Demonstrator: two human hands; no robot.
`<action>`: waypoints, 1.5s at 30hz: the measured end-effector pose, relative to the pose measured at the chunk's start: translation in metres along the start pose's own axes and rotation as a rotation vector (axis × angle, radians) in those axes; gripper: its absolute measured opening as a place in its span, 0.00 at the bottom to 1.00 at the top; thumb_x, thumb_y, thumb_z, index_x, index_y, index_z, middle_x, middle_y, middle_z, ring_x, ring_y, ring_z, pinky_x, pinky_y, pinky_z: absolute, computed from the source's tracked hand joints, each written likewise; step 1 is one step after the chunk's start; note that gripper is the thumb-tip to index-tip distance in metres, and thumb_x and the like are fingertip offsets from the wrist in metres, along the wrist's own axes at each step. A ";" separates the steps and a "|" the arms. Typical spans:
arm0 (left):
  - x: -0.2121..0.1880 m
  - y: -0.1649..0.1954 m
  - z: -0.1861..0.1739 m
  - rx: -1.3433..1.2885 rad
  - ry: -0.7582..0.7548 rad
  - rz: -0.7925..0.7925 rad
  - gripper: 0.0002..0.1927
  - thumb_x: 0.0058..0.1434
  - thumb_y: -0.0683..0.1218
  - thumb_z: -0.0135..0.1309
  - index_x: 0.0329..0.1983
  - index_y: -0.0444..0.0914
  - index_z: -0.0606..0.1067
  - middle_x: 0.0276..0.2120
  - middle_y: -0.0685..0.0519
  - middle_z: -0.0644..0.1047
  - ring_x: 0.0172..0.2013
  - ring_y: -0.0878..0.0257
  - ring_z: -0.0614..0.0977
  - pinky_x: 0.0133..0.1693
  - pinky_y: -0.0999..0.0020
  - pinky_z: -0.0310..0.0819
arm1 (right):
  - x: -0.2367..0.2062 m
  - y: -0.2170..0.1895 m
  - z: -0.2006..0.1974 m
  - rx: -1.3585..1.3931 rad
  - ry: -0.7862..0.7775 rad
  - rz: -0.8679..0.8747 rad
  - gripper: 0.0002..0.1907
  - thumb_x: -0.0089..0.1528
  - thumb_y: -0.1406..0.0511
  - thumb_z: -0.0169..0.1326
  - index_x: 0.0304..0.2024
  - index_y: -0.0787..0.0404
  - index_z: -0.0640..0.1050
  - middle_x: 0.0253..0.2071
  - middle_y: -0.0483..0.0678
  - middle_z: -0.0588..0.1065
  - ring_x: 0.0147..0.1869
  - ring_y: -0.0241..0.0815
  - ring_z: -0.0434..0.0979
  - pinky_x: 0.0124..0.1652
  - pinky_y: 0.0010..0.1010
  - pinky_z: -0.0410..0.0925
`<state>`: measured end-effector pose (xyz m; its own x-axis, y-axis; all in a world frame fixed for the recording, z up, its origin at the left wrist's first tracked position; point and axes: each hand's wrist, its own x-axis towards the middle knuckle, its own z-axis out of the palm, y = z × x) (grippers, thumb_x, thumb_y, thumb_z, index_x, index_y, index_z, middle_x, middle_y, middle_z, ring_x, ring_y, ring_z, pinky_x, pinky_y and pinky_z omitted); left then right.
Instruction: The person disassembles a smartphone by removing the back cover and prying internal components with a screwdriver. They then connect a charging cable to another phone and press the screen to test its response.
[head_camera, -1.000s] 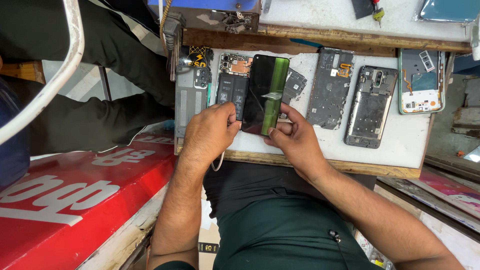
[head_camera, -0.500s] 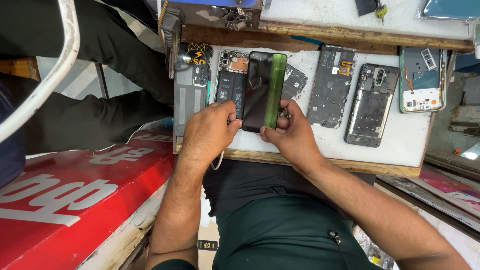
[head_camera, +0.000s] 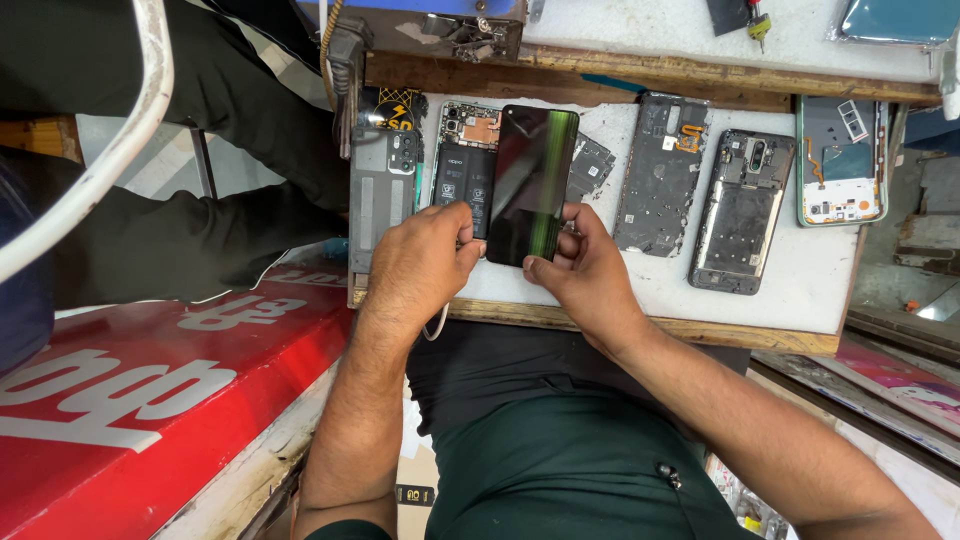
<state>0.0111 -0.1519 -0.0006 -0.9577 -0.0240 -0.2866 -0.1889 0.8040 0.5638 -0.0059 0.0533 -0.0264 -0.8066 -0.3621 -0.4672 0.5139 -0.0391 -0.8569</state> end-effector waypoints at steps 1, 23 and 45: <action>0.000 0.000 0.000 0.001 0.006 0.006 0.13 0.56 0.48 0.66 0.33 0.38 0.74 0.30 0.50 0.80 0.33 0.51 0.84 0.35 0.53 0.77 | -0.001 -0.001 -0.001 -0.016 0.011 0.031 0.24 0.61 0.79 0.54 0.58 0.65 0.66 0.49 0.48 0.78 0.50 0.32 0.80 0.48 0.24 0.77; 0.002 -0.005 0.005 0.012 0.006 0.035 0.12 0.56 0.47 0.65 0.35 0.38 0.75 0.32 0.50 0.80 0.36 0.51 0.84 0.37 0.55 0.79 | -0.017 0.003 -0.021 -0.608 0.026 -0.266 0.17 0.65 0.71 0.57 0.56 0.68 0.72 0.36 0.47 0.79 0.30 0.29 0.76 0.28 0.20 0.68; -0.002 -0.001 0.002 -0.008 0.011 0.008 0.15 0.56 0.50 0.66 0.32 0.39 0.73 0.29 0.51 0.79 0.31 0.53 0.84 0.32 0.55 0.77 | -0.036 0.004 -0.027 -0.875 -0.163 -0.491 0.12 0.58 0.75 0.55 0.45 0.62 0.77 0.56 0.49 0.80 0.38 0.41 0.85 0.31 0.27 0.76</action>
<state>0.0141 -0.1515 -0.0018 -0.9614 -0.0243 -0.2741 -0.1833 0.7995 0.5721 0.0173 0.0919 -0.0185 -0.7876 -0.6148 -0.0412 -0.3104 0.4537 -0.8354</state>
